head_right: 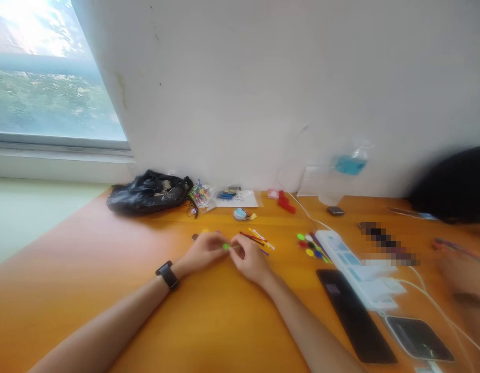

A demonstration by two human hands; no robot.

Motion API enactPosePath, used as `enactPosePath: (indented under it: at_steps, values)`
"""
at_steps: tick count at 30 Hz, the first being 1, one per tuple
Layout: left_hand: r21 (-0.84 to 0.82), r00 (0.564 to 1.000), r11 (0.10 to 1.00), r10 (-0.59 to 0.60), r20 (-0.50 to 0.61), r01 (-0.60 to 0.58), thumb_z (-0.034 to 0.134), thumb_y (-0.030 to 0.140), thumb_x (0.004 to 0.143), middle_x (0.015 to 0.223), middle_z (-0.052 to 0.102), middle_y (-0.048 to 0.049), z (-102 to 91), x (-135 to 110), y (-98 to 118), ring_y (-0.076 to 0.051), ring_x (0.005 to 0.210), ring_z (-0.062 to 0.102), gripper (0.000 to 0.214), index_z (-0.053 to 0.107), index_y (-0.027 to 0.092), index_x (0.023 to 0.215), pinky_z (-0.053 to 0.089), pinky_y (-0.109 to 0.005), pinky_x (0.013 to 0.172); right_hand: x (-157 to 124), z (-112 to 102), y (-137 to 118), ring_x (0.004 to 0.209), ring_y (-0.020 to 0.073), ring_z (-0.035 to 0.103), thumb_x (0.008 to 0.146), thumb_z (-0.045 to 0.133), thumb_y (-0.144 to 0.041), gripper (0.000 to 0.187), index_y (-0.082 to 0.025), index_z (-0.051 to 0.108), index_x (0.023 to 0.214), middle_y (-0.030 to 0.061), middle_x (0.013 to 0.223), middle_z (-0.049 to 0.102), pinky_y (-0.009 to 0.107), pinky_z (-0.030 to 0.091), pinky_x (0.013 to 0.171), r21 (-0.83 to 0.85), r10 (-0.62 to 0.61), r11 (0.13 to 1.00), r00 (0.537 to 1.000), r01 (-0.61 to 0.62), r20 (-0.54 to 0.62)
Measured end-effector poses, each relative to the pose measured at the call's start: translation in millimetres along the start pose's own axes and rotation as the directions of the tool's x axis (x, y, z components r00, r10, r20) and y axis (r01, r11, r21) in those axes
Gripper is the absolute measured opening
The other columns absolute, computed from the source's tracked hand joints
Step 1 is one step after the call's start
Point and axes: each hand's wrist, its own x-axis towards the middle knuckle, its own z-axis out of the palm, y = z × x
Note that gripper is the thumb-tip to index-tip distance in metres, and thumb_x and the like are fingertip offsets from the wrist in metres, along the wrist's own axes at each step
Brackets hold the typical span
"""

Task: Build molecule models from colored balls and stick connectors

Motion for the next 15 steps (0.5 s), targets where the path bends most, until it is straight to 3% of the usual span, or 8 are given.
enactPosePath:
  at_steps: [8,13,15]
  values:
    - [-0.011,0.999,1.000,-0.027,-0.028,0.027,0.078,0.040,0.086,0.093,0.077,-0.0118,1.3,-1,-2,-0.020,0.083,0.068,0.029,0.080,0.013,0.096,0.052,-0.027,0.074,0,-1,-1,0.072,0.0174,0.058,0.096,0.061,-0.029,0.010,-0.022,0.062,0.090,0.0014,0.083,0.064,0.029,0.045,0.067,0.025,-0.005,1.000,1.000,0.005,-0.002]
    - [-0.120,0.996,0.989,-0.087,-0.026,0.083,0.081,0.037,0.080,0.101,0.077,-0.0123,-2.3,0,5,-0.021,0.089,0.068,0.035,0.079,0.012,0.105,0.052,-0.029,0.081,1,-3,-8,0.076,0.0179,0.059,0.097,0.061,-0.032,0.013,-0.021,0.063,0.091,0.0024,0.086,0.064,0.030,0.046,0.070,0.063,0.004,0.998,1.000,-0.003,-0.003]
    - [-0.167,0.991,0.978,-0.130,-0.038,0.121,0.078,0.033,0.079,0.098,0.077,-0.0110,-5.2,1,7,-0.022,0.089,0.068,0.029,0.080,0.012,0.100,0.052,-0.029,0.081,2,-4,-11,0.076,0.0177,0.059,0.097,0.062,-0.034,0.014,-0.021,0.063,0.092,0.0024,0.086,0.064,0.030,0.046,0.070,0.091,0.014,0.996,1.000,-0.014,-0.004]
